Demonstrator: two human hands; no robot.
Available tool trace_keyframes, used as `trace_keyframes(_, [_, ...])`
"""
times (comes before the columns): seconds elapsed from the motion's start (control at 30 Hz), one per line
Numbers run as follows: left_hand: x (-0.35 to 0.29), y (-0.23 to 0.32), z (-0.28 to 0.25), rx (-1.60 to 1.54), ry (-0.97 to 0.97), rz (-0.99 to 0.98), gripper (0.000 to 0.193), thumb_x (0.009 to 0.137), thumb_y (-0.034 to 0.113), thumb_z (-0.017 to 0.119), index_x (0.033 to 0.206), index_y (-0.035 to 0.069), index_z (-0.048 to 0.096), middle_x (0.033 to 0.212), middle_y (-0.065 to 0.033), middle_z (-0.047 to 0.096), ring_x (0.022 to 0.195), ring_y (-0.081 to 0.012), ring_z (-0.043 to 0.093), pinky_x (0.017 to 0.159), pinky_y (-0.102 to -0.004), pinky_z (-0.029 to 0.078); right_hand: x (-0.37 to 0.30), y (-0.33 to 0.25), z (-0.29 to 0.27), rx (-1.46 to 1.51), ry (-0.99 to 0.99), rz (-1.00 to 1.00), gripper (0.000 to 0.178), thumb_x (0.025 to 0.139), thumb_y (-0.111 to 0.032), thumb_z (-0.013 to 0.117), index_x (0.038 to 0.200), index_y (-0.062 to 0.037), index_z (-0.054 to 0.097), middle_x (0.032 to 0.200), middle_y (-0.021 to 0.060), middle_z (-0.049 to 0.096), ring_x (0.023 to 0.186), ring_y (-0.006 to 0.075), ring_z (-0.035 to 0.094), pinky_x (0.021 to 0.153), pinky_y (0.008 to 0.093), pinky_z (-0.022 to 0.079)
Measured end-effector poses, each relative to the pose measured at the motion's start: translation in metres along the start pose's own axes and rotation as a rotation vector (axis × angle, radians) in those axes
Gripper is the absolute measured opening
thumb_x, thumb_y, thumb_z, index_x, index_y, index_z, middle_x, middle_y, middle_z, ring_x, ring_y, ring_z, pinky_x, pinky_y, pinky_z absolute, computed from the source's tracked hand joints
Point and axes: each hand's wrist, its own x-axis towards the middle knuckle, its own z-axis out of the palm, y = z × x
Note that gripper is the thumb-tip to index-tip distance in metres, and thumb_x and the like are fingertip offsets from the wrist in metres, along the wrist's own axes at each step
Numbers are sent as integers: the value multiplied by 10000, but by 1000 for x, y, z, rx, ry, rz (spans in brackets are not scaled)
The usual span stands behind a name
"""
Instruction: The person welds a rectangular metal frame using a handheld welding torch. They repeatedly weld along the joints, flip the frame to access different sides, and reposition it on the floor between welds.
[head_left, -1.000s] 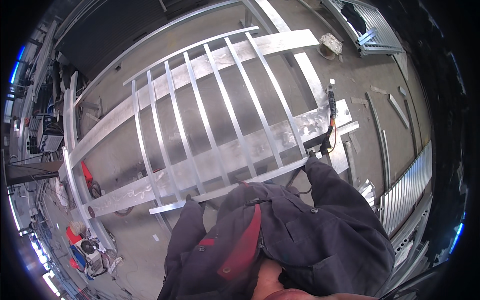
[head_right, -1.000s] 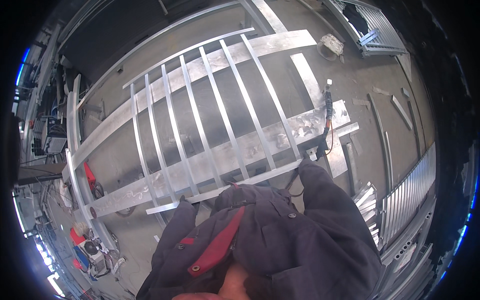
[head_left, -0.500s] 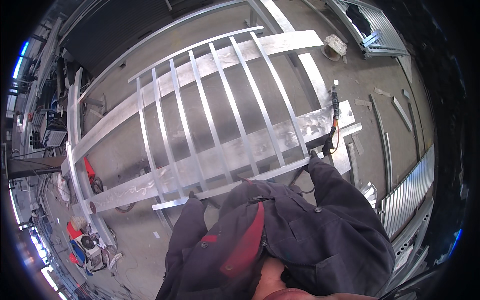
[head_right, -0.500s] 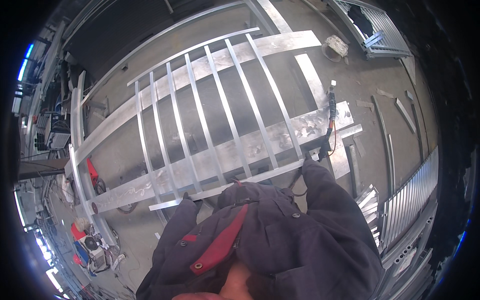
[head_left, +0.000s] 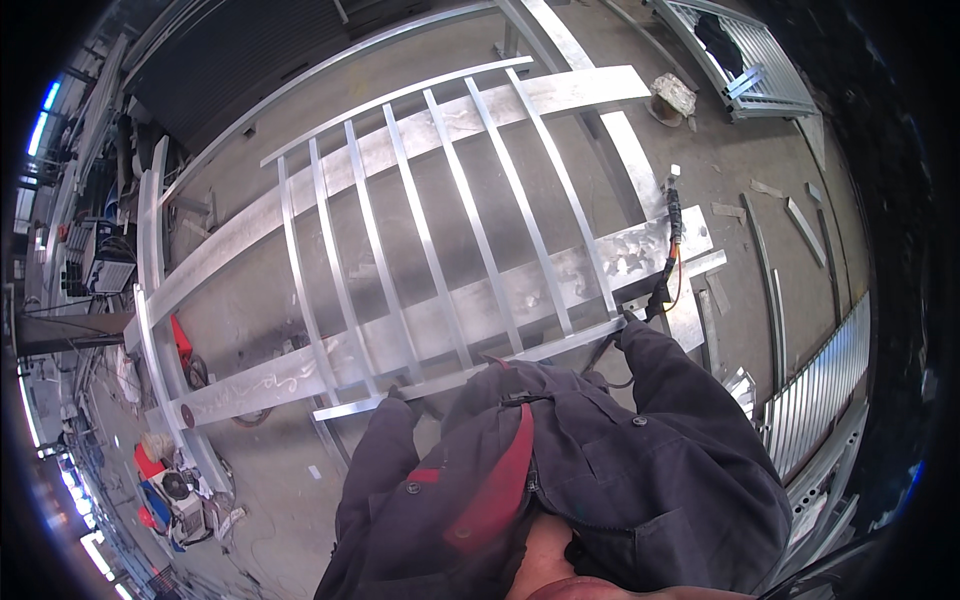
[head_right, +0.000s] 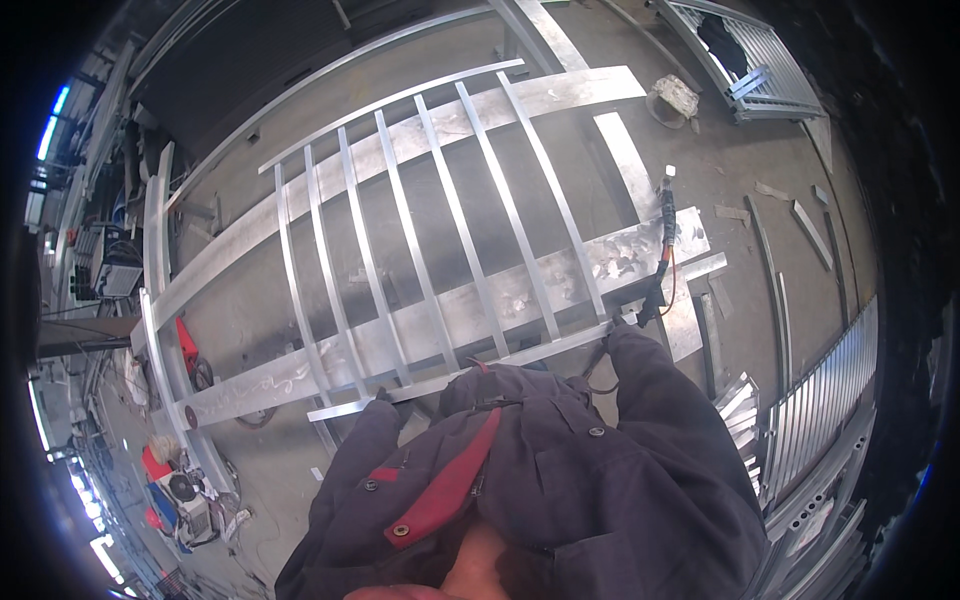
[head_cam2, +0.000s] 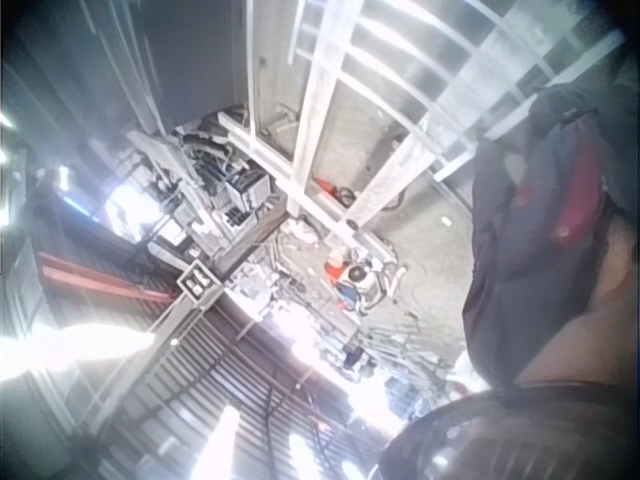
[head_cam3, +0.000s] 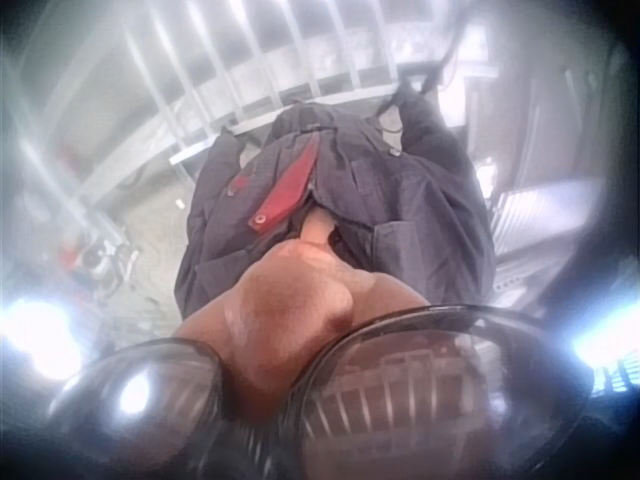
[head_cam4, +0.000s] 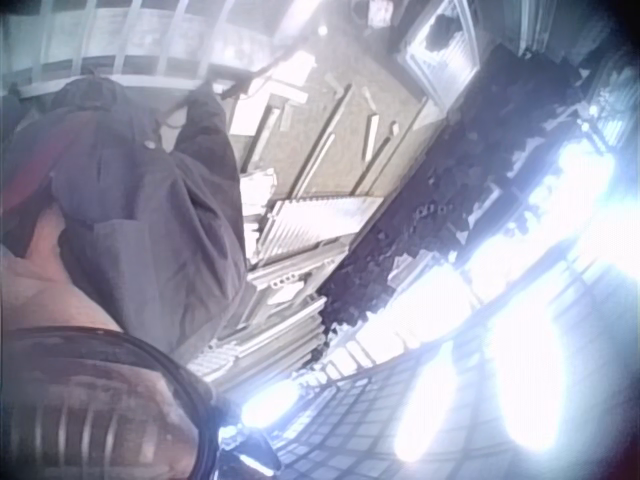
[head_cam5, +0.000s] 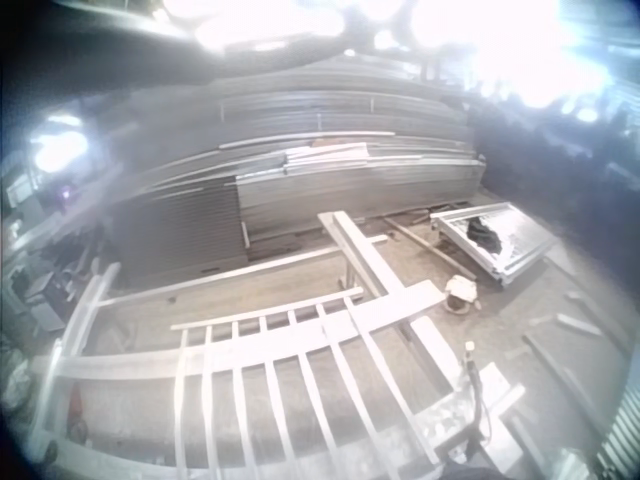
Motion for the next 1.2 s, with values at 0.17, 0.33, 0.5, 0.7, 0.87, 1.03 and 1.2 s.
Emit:
trace_keyframes(0.17, [-1,12,-16,-450,-96,-288,463,1107,325,395,1535,183,495,1505,-116,582,1389,-266,553,1149,-496,437,-36,-17,-13,-883,-34,-267,703,1016,-568,572,1530,-95,497,1400,220,614,1240,322,626,1051,437,493])
trace_keyframes(0.33, [-34,24,-69,-1092,137,-737,476,1051,373,517,1433,93,551,1413,-222,611,1335,-377,573,1115,-487,456,-118,-51,-7,-1140,282,-547,751,975,-568,583,1532,-73,486,1487,252,548,1372,413,534,1162,450,413])
trace_keyframes(0.5, [-53,50,-87,-789,487,-753,561,970,455,657,1353,52,582,1319,-279,636,1218,-468,628,1027,-521,528,-169,-68,42,-1381,58,-797,896,942,-557,625,1625,-71,307,1674,239,289,1534,403,319,1251,444,313])
trace_keyframes(0.7, [-27,59,-75,-616,384,-678,654,927,536,682,1398,96,574,1458,-215,571,1332,-402,569,1106,-502,468,-194,-75,69,-1503,-41,-665,935,923,-523,680,1637,-85,265,1715,214,176,1530,413,321,1243,453,347])
trace_keyframes(0.87, [-14,49,-93,-696,178,-718,661,957,586,606,1428,124,574,1471,-171,587,1369,-361,558,1126,-480,444,-198,-87,67,-1655,-101,-640,985,910,-591,681,1636,-75,259,1720,214,157,1519,419,343,1221,467,382])
trace_keyframes(1.03, [-4,46,-117,-727,-15,-805,643,997,581,522,1481,158,552,1520,-162,554,1410,-311,533,1140,-460,413,-198,-83,70,-1704,-71,-647,1028,896,-630,684,1636,-63,250,1716,234,150,1516,425,347,1220,464,382])
trace_keyframes(1.2, [3,41,-109,-713,-48,-808,609,999,582,503,1461,192,583,1481,-149,597,1382,-302,565,1113,-461,422,-206,-82,69,-1719,-105,-684,998,913,-607,684,1631,-56,266,1714,246,132,1519,430,338,1227,468,368])
